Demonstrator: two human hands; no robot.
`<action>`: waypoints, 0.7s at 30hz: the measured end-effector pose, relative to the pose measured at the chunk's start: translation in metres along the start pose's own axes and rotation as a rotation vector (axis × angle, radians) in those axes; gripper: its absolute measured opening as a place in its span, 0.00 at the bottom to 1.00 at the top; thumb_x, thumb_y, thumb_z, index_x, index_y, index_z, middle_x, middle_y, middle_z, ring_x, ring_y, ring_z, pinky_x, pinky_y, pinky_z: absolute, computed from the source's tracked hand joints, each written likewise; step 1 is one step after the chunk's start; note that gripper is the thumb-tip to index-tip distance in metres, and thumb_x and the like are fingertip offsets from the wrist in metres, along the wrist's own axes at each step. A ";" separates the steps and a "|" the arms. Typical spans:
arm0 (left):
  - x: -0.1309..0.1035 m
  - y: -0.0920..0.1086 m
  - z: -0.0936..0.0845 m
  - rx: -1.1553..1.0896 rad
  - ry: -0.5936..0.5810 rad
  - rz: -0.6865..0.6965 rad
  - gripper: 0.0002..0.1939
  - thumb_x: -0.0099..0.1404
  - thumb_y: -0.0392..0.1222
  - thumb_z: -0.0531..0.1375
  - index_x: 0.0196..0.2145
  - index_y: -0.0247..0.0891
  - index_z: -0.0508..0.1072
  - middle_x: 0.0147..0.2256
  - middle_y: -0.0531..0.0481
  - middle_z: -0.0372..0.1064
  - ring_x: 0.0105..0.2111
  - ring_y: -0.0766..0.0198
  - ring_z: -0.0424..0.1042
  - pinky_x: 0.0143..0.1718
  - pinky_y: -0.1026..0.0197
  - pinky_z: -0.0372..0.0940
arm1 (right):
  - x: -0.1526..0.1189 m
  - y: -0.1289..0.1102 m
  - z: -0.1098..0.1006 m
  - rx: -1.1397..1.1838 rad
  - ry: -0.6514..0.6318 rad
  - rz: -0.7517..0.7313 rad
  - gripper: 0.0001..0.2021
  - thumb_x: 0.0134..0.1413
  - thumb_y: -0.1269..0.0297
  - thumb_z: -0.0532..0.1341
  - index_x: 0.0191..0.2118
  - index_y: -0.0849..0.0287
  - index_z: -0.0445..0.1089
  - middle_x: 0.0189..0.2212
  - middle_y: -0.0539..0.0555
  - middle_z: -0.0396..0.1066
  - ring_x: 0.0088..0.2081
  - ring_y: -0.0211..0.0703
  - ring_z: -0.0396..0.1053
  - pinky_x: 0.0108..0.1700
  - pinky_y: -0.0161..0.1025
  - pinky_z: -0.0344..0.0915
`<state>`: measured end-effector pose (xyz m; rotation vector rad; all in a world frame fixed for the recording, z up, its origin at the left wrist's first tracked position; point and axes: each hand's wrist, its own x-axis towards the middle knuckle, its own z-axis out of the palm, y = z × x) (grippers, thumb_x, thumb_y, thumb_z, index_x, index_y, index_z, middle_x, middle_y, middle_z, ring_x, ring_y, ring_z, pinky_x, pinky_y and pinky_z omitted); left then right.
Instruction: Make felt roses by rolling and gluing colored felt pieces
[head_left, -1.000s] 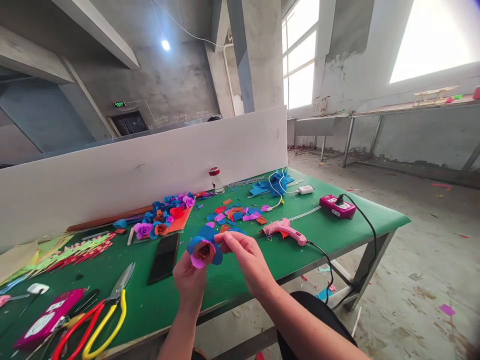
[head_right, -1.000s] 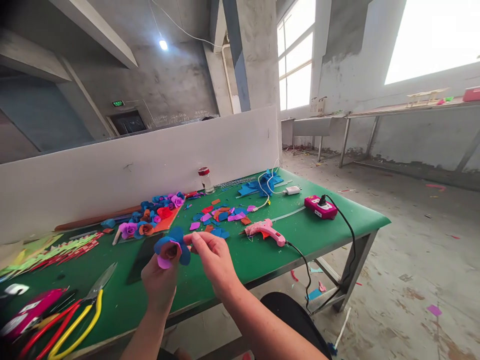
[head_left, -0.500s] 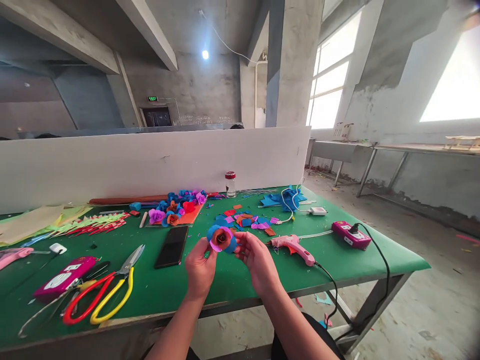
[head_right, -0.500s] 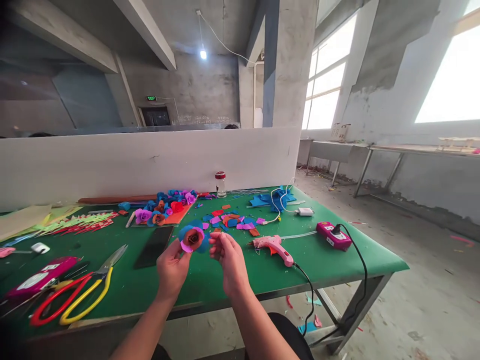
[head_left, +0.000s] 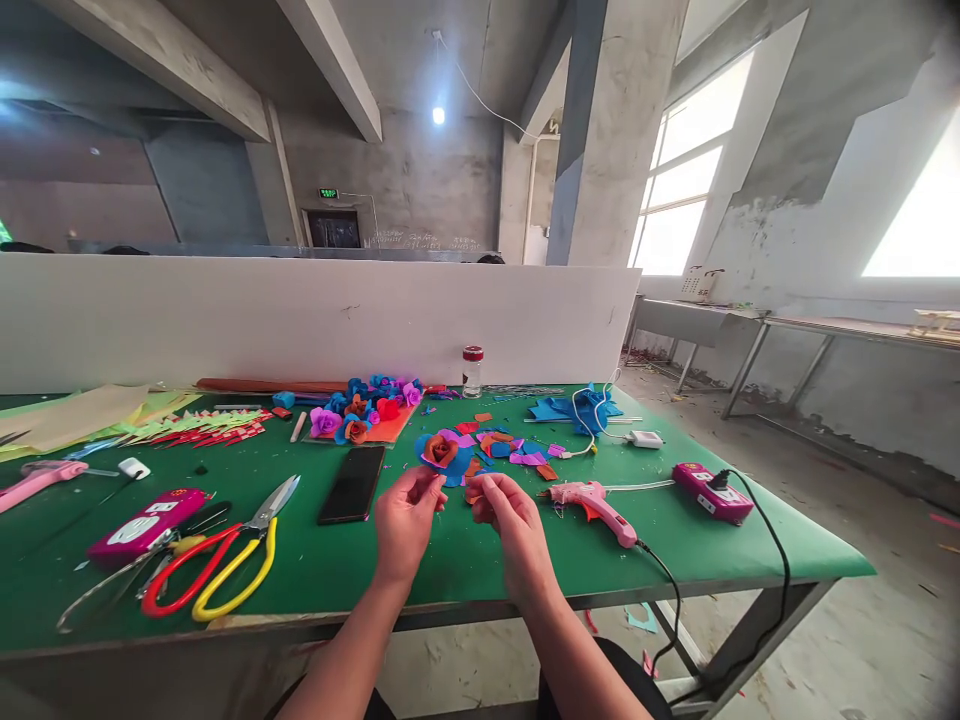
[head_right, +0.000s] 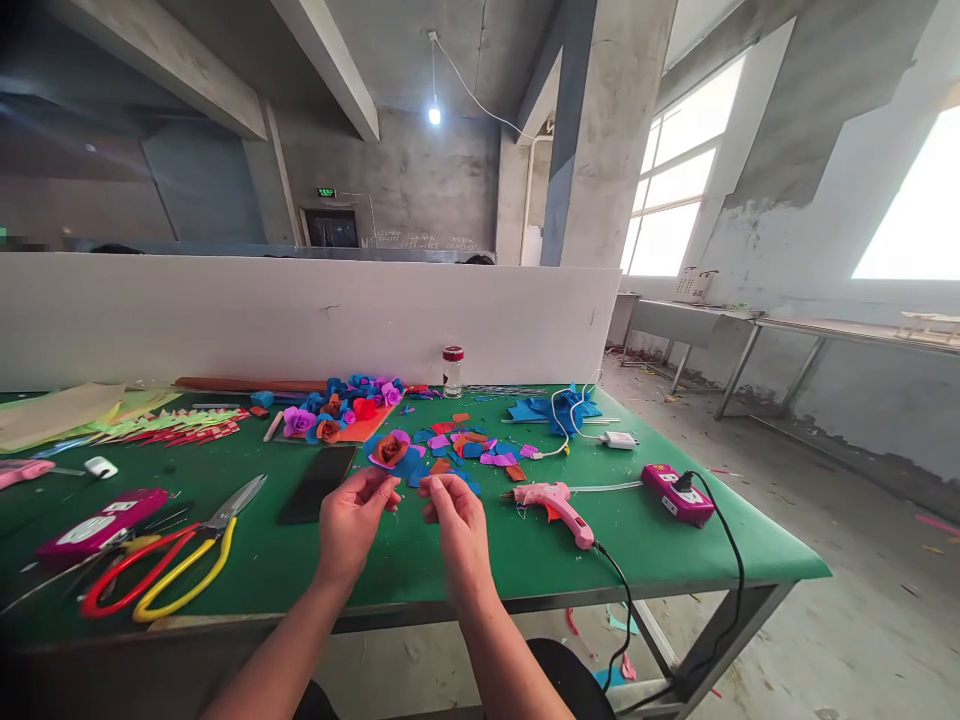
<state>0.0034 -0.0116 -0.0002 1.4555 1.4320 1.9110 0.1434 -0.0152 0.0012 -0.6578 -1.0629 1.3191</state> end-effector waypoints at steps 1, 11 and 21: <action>0.001 0.000 0.000 -0.031 -0.011 -0.042 0.12 0.55 0.50 0.67 0.28 0.39 0.77 0.18 0.52 0.71 0.19 0.63 0.69 0.24 0.62 0.66 | 0.002 0.001 -0.001 0.005 0.008 -0.004 0.19 0.52 0.46 0.65 0.35 0.60 0.77 0.30 0.53 0.73 0.28 0.38 0.63 0.34 0.36 0.61; 0.003 0.005 0.005 -0.311 -0.015 -0.265 0.16 0.47 0.49 0.72 0.25 0.34 0.76 0.20 0.50 0.71 0.19 0.68 0.66 0.20 0.66 0.61 | 0.008 0.007 -0.007 -0.016 0.047 0.059 0.20 0.45 0.46 0.68 0.32 0.61 0.77 0.27 0.53 0.73 0.26 0.36 0.62 0.31 0.35 0.59; -0.002 0.012 0.003 -0.172 0.090 -0.017 0.06 0.52 0.42 0.66 0.29 0.38 0.78 0.25 0.51 0.76 0.22 0.64 0.71 0.27 0.62 0.70 | -0.005 -0.007 0.005 0.054 -0.004 0.053 0.16 0.48 0.50 0.69 0.31 0.60 0.77 0.28 0.52 0.72 0.26 0.36 0.61 0.33 0.35 0.60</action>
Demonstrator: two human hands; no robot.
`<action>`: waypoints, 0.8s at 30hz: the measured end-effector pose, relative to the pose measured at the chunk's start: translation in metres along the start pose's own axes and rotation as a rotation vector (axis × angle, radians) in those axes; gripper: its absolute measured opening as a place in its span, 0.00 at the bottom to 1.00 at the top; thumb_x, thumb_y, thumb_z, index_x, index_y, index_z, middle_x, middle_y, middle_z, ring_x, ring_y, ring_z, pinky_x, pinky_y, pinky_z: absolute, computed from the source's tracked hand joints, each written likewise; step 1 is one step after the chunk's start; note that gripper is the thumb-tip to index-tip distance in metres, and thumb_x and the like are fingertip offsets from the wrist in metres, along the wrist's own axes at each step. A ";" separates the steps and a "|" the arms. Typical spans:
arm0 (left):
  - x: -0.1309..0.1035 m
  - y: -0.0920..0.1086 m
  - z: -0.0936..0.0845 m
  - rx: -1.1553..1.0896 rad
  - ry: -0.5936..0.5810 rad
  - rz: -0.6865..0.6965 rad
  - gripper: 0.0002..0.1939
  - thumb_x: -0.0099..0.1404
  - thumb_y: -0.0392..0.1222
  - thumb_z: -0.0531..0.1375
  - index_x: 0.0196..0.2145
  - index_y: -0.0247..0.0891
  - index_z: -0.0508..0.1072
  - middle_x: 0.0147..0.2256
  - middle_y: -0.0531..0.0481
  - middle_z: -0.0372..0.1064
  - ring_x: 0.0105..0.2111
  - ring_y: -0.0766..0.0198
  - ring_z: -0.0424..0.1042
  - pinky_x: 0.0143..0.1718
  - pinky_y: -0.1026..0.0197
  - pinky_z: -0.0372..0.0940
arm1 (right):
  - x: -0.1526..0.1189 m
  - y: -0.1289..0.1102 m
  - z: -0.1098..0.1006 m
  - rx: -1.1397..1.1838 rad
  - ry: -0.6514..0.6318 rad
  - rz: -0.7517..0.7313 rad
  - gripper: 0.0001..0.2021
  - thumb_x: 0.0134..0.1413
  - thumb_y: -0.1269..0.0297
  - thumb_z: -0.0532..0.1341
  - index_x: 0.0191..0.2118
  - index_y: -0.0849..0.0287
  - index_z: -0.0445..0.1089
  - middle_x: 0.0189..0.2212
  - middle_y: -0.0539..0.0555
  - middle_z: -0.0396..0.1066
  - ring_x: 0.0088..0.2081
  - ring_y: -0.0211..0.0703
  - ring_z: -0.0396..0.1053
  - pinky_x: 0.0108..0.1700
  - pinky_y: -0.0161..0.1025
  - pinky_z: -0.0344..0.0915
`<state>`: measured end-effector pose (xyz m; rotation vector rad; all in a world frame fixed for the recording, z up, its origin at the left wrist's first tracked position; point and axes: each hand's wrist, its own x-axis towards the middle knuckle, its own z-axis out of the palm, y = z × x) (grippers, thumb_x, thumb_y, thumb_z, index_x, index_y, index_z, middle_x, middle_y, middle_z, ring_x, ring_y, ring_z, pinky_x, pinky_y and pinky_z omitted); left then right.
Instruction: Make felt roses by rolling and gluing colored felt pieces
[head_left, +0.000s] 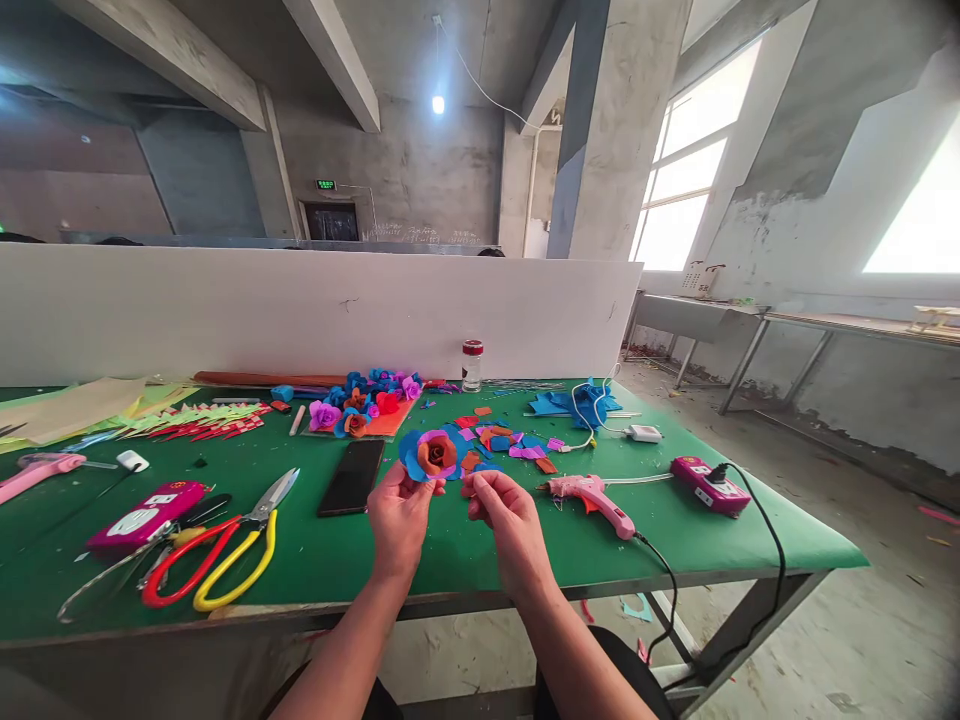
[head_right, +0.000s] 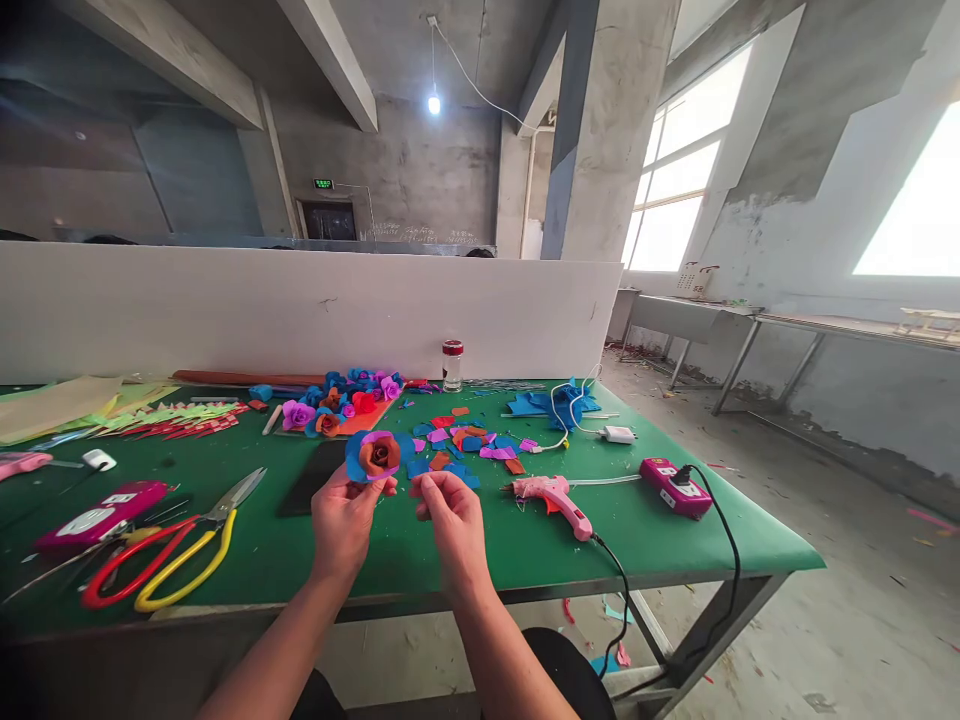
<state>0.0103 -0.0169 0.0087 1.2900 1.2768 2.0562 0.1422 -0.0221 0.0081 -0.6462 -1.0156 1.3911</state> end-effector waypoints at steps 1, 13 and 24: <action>0.000 0.000 0.000 0.016 0.006 0.019 0.06 0.52 0.42 0.66 0.29 0.39 0.78 0.26 0.51 0.77 0.23 0.64 0.72 0.27 0.62 0.70 | -0.003 -0.002 0.003 0.030 -0.016 0.017 0.16 0.48 0.50 0.69 0.31 0.60 0.77 0.28 0.52 0.73 0.26 0.36 0.61 0.33 0.35 0.60; -0.007 -0.002 0.002 0.036 0.018 0.099 0.06 0.50 0.36 0.65 0.29 0.39 0.79 0.31 0.50 0.77 0.34 0.58 0.75 0.36 0.59 0.71 | -0.017 -0.016 0.021 0.084 -0.055 0.109 0.18 0.50 0.49 0.65 0.25 0.62 0.76 0.24 0.54 0.73 0.23 0.35 0.59 0.29 0.34 0.59; -0.006 -0.002 0.004 -0.010 -0.038 0.113 0.05 0.48 0.39 0.66 0.26 0.38 0.77 0.27 0.51 0.74 0.30 0.61 0.72 0.34 0.60 0.70 | -0.014 -0.018 0.018 0.114 -0.010 0.137 0.08 0.41 0.61 0.68 0.25 0.60 0.74 0.22 0.49 0.71 0.21 0.32 0.57 0.28 0.33 0.58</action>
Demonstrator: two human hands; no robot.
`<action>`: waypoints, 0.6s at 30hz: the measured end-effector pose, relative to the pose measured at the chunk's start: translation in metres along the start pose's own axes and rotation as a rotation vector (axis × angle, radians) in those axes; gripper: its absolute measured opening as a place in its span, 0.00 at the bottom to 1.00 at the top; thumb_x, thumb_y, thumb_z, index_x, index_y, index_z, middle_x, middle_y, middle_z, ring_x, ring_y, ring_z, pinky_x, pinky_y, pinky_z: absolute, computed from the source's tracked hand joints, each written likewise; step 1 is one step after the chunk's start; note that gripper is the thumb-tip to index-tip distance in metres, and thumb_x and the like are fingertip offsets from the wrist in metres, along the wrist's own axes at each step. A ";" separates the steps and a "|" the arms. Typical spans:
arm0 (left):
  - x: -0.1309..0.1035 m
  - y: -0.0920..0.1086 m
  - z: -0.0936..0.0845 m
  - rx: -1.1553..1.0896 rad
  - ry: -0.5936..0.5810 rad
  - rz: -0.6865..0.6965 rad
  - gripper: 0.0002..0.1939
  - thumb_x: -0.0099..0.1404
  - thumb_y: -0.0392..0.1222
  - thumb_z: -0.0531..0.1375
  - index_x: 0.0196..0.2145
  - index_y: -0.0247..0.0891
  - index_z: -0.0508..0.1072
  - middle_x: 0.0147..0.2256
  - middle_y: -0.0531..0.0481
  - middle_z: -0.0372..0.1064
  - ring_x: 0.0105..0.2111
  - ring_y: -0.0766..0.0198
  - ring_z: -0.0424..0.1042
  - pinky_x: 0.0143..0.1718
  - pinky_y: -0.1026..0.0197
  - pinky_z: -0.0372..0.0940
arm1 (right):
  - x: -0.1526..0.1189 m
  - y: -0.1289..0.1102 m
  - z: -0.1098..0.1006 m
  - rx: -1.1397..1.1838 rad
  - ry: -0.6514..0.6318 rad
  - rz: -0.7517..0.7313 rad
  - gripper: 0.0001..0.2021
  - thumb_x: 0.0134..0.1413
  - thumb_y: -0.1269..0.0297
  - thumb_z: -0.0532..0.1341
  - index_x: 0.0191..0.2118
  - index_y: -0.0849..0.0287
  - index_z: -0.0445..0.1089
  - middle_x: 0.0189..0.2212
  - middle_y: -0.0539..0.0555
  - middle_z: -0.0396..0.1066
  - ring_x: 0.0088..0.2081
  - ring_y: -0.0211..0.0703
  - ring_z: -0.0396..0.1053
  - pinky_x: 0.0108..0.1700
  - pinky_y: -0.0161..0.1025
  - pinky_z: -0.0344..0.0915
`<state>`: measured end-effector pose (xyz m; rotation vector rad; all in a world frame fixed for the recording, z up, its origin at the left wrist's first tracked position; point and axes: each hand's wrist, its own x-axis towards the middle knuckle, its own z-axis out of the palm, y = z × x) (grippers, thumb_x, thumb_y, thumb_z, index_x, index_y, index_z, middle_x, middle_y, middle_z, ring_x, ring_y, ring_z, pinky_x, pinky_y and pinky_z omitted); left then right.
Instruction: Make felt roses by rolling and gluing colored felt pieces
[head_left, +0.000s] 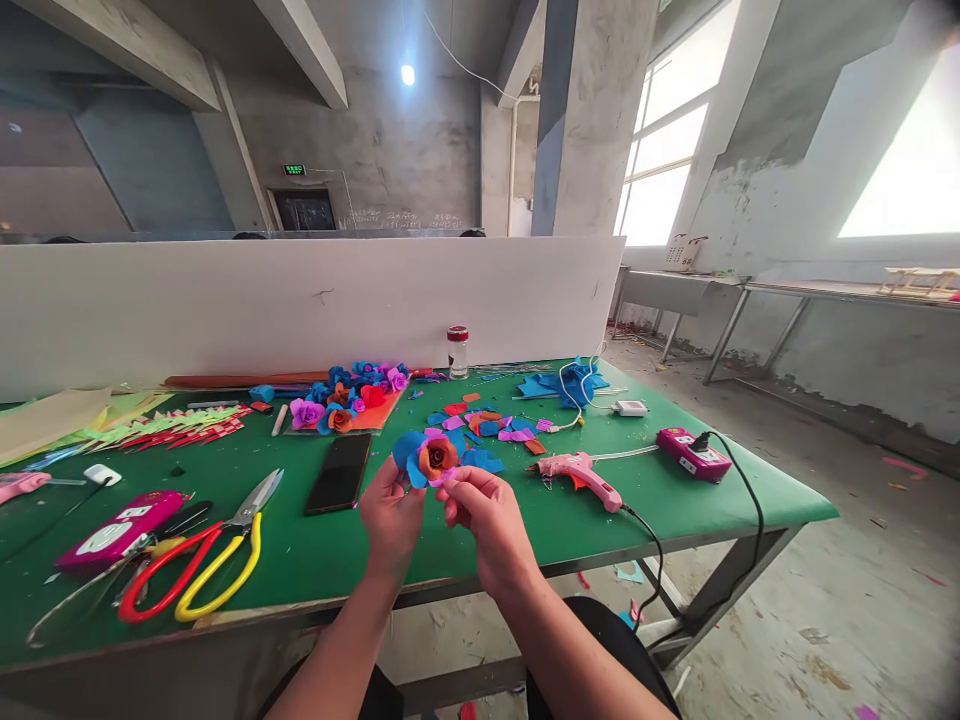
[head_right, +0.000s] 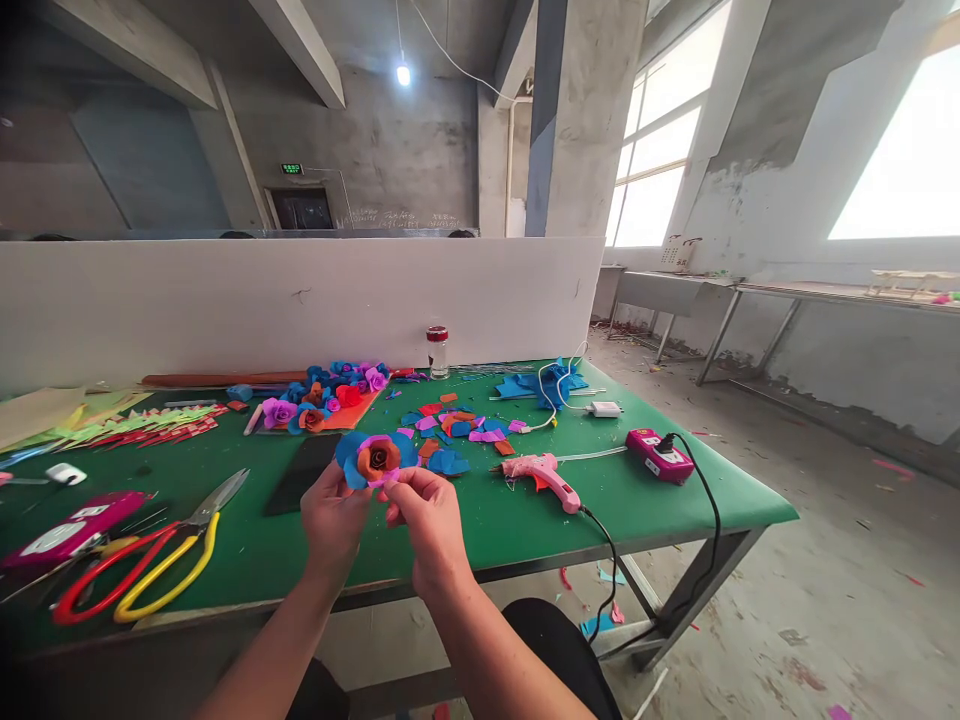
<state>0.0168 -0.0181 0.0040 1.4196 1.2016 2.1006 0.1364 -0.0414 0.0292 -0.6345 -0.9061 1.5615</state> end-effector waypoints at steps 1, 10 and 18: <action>0.000 0.000 0.000 0.001 0.011 -0.005 0.04 0.48 0.38 0.66 0.25 0.38 0.77 0.27 0.51 0.74 0.30 0.61 0.71 0.34 0.60 0.70 | 0.000 0.000 0.000 0.004 -0.003 -0.006 0.07 0.41 0.62 0.68 0.25 0.60 0.74 0.22 0.49 0.71 0.21 0.32 0.57 0.27 0.33 0.57; 0.001 -0.002 0.000 -0.008 -0.003 -0.033 0.03 0.49 0.37 0.66 0.25 0.39 0.76 0.26 0.53 0.73 0.29 0.63 0.69 0.33 0.62 0.68 | 0.001 -0.002 -0.005 -0.067 0.002 -0.045 0.09 0.45 0.60 0.65 0.24 0.61 0.73 0.22 0.49 0.69 0.22 0.33 0.57 0.27 0.33 0.56; 0.004 -0.008 -0.006 0.147 -0.164 -0.019 0.12 0.53 0.44 0.68 0.18 0.38 0.72 0.21 0.56 0.62 0.24 0.69 0.59 0.25 0.67 0.59 | 0.015 -0.029 -0.034 -0.448 0.099 -0.458 0.09 0.55 0.58 0.65 0.35 0.58 0.77 0.32 0.53 0.75 0.31 0.41 0.67 0.36 0.38 0.62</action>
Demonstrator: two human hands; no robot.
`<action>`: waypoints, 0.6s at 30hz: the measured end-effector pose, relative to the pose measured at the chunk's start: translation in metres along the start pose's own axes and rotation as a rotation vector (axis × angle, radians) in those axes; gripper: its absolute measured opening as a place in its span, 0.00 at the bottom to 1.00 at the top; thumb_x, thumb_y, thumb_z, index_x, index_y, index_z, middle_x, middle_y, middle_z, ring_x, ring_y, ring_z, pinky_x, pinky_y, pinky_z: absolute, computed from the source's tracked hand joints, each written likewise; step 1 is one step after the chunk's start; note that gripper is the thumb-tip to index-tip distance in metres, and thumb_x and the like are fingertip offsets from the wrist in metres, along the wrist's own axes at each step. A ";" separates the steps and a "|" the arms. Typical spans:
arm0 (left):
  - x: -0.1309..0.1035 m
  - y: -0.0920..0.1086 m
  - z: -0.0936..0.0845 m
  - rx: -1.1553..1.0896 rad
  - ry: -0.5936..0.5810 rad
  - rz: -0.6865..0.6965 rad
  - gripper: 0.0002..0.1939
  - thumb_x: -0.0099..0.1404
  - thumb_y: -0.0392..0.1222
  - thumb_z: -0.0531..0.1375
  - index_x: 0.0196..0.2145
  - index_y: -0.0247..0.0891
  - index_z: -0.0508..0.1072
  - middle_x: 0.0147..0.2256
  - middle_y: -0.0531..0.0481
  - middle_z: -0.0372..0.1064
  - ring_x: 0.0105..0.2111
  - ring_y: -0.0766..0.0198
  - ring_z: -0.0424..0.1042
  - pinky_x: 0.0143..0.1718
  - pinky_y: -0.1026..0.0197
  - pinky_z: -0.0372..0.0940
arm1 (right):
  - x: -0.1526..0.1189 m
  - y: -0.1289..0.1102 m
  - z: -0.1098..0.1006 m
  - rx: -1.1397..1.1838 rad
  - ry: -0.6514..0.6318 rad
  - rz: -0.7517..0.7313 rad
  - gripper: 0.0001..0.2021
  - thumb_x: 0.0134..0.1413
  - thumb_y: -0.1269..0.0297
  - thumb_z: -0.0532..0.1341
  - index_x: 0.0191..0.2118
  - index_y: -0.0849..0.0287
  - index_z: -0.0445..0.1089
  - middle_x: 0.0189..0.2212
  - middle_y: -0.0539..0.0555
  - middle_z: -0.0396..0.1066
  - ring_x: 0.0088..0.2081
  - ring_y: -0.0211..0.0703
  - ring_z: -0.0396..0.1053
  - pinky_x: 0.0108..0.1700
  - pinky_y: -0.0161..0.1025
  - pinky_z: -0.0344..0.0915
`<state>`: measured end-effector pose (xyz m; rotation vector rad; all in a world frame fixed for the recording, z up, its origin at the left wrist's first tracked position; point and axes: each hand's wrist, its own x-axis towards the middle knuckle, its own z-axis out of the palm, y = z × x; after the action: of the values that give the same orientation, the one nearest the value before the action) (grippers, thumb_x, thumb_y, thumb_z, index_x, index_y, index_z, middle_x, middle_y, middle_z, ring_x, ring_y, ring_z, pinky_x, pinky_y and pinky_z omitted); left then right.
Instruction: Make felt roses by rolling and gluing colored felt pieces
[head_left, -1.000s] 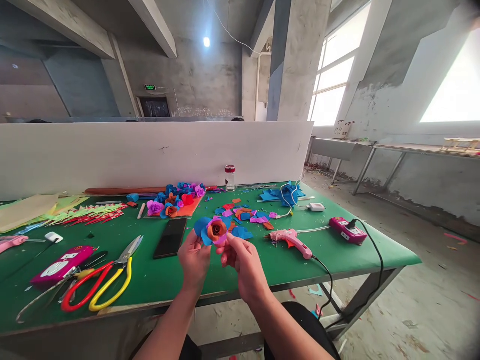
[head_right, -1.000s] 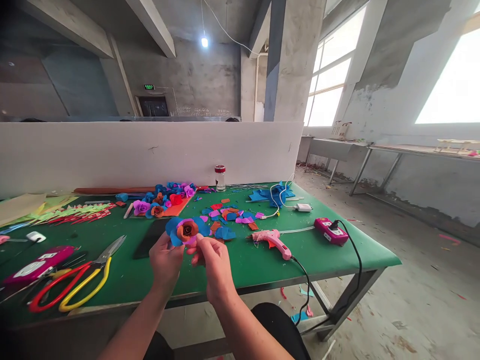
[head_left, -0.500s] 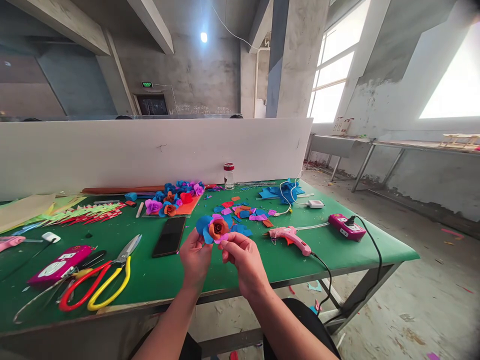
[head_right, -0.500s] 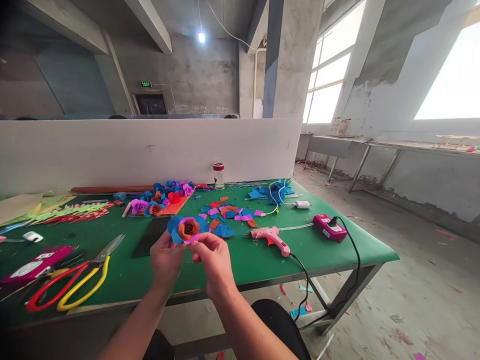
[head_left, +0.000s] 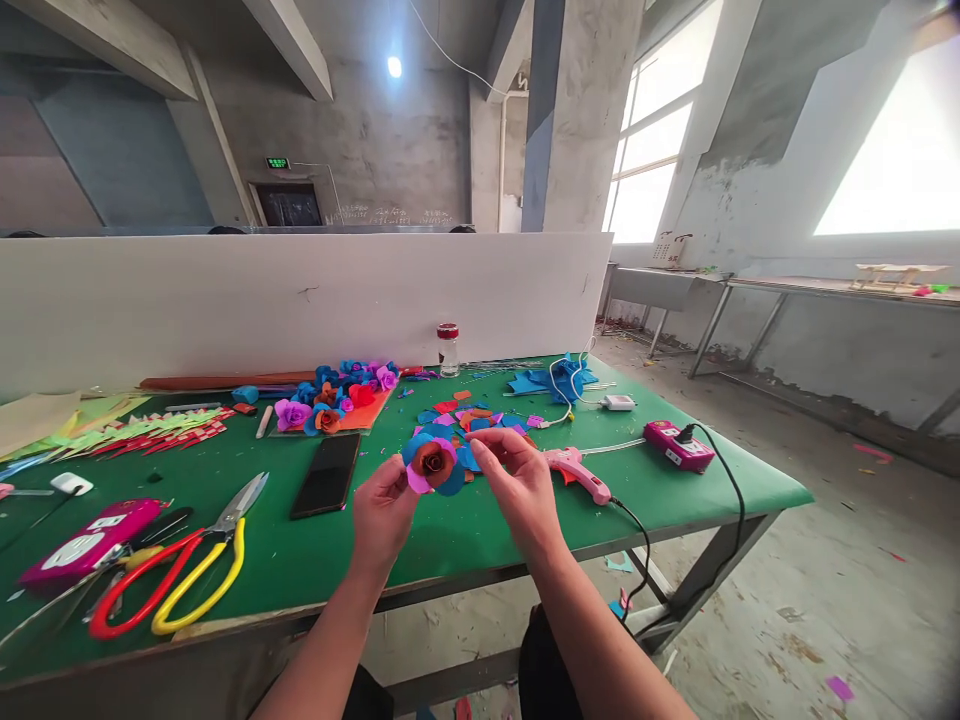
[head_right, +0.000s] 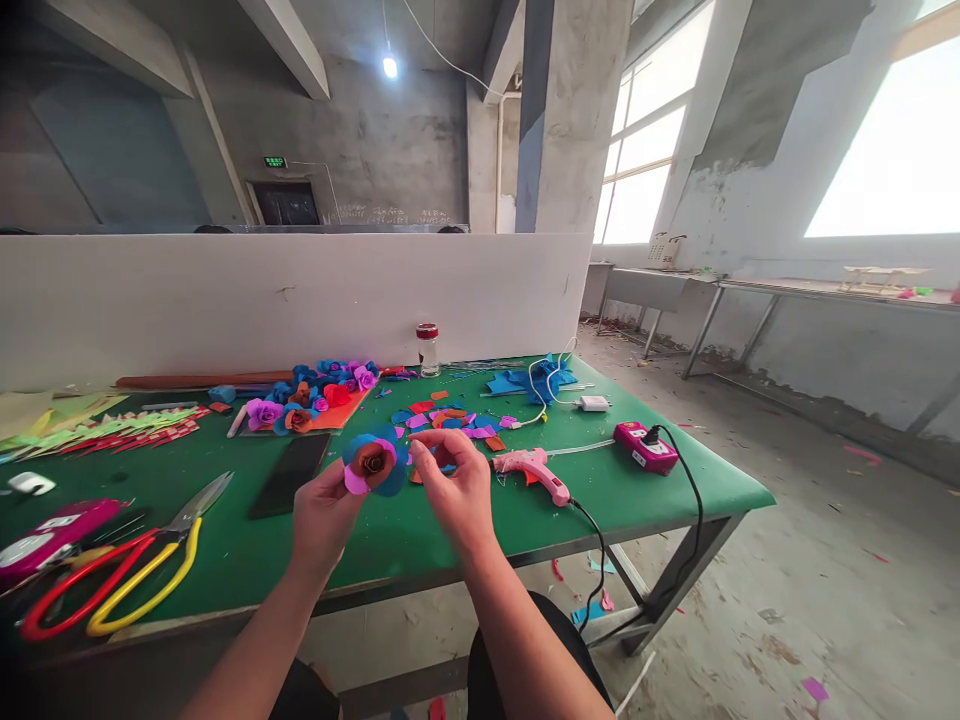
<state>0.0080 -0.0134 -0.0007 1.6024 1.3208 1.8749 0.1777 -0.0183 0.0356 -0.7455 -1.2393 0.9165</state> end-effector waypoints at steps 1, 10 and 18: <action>0.000 0.001 0.000 0.014 -0.011 0.025 0.12 0.54 0.44 0.67 0.19 0.38 0.73 0.22 0.56 0.62 0.24 0.69 0.58 0.25 0.68 0.58 | 0.001 0.000 -0.002 0.004 -0.020 0.011 0.10 0.55 0.57 0.64 0.36 0.58 0.78 0.33 0.54 0.76 0.32 0.41 0.67 0.36 0.38 0.63; -0.002 0.003 0.003 0.037 -0.124 0.129 0.05 0.56 0.42 0.68 0.27 0.39 0.78 0.24 0.56 0.64 0.27 0.68 0.63 0.29 0.68 0.62 | -0.002 -0.001 0.004 -0.088 -0.004 0.038 0.14 0.51 0.53 0.68 0.31 0.60 0.79 0.31 0.55 0.77 0.30 0.42 0.69 0.34 0.39 0.65; -0.002 0.002 0.005 0.056 -0.119 0.148 0.07 0.57 0.41 0.68 0.25 0.38 0.76 0.23 0.57 0.59 0.26 0.68 0.62 0.30 0.69 0.62 | 0.000 0.001 0.002 -0.091 0.028 0.078 0.15 0.51 0.52 0.66 0.28 0.61 0.78 0.27 0.55 0.77 0.29 0.43 0.69 0.34 0.39 0.65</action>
<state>0.0135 -0.0142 -0.0002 1.8556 1.2449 1.8069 0.1755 -0.0181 0.0353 -0.8812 -1.2411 0.9148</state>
